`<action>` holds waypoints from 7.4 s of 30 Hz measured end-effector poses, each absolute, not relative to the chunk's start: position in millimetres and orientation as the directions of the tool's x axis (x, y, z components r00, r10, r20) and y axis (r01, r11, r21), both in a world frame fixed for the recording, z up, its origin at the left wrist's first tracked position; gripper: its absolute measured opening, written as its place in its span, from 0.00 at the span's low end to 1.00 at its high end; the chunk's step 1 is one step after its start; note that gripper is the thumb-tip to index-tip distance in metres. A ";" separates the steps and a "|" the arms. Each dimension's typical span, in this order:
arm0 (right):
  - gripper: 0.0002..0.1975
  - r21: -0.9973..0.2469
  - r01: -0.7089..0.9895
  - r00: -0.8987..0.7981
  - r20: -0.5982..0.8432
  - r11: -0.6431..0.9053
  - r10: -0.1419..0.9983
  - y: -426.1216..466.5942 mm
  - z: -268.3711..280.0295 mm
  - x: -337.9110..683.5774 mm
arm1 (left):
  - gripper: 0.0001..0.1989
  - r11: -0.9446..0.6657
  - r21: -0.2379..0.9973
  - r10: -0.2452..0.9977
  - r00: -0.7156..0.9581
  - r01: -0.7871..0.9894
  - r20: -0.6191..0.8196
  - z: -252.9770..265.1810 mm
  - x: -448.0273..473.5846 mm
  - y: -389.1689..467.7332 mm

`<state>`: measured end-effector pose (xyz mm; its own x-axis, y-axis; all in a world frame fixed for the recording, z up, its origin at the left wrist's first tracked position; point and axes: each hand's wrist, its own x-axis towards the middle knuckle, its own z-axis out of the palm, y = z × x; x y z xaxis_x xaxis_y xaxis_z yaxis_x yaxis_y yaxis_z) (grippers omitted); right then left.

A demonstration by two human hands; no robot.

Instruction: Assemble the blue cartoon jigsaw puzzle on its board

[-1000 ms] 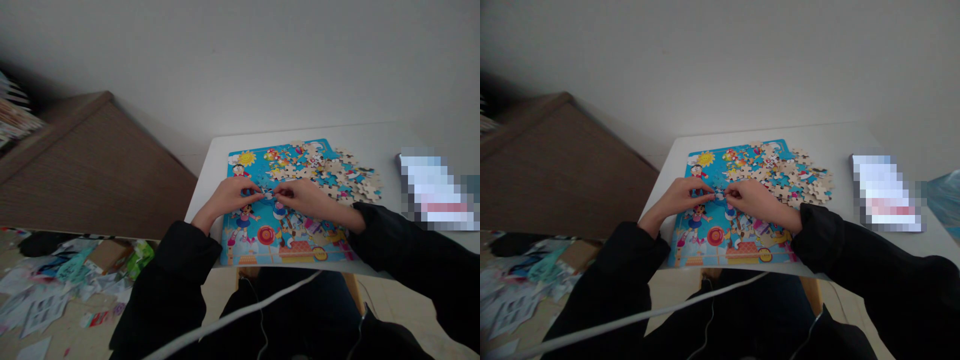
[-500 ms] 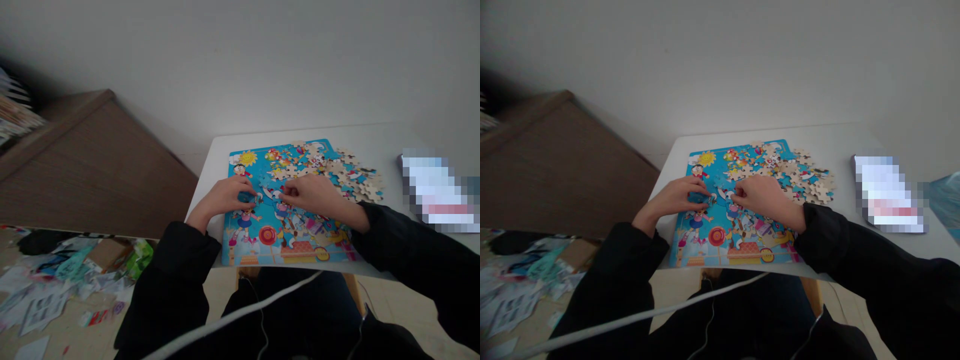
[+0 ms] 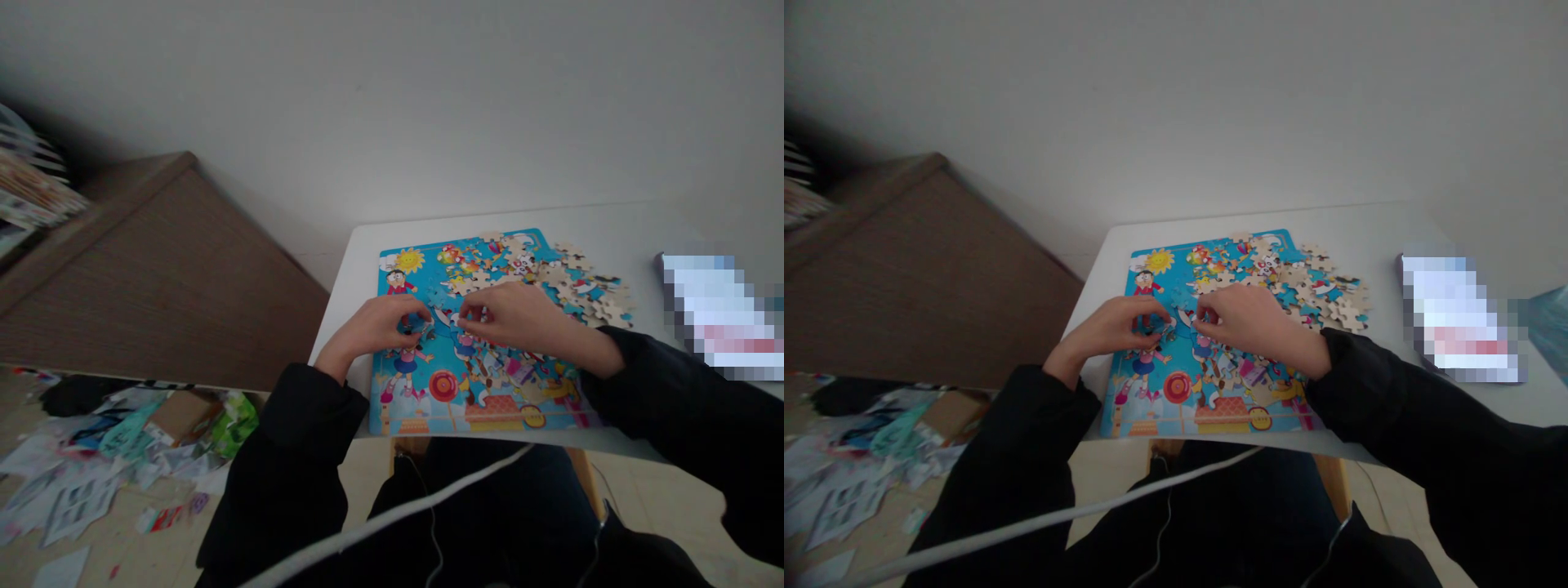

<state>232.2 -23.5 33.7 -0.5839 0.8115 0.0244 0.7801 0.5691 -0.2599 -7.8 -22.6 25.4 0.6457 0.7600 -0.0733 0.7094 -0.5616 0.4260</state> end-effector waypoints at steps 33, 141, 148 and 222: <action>0.05 -0.914 0.404 -0.311 -0.107 0.030 0.944 91.9 2.9 132.9 | 0.15 -0.436 0.278 0.890 0.456 0.856 -0.006 17.5 -32.5 -7.9; 0.17 -0.177 0.714 -0.699 -0.143 0.677 0.700 -31.7 39.0 228.7 | 0.16 -0.619 0.394 0.753 0.656 0.680 0.049 31.6 -23.6 -19.2; 0.12 -0.403 0.709 -0.684 -0.192 0.579 0.704 -24.3 31.8 230.0 | 0.13 -0.597 0.468 0.702 0.707 0.651 -0.089 29.6 -23.8 -20.3; 0.13 -0.327 0.563 -0.802 0.004 0.759 0.597 -22.3 55.7 226.5 | 0.15 -0.576 0.554 0.667 0.737 0.601 -0.106 48.3 -39.2 -72.1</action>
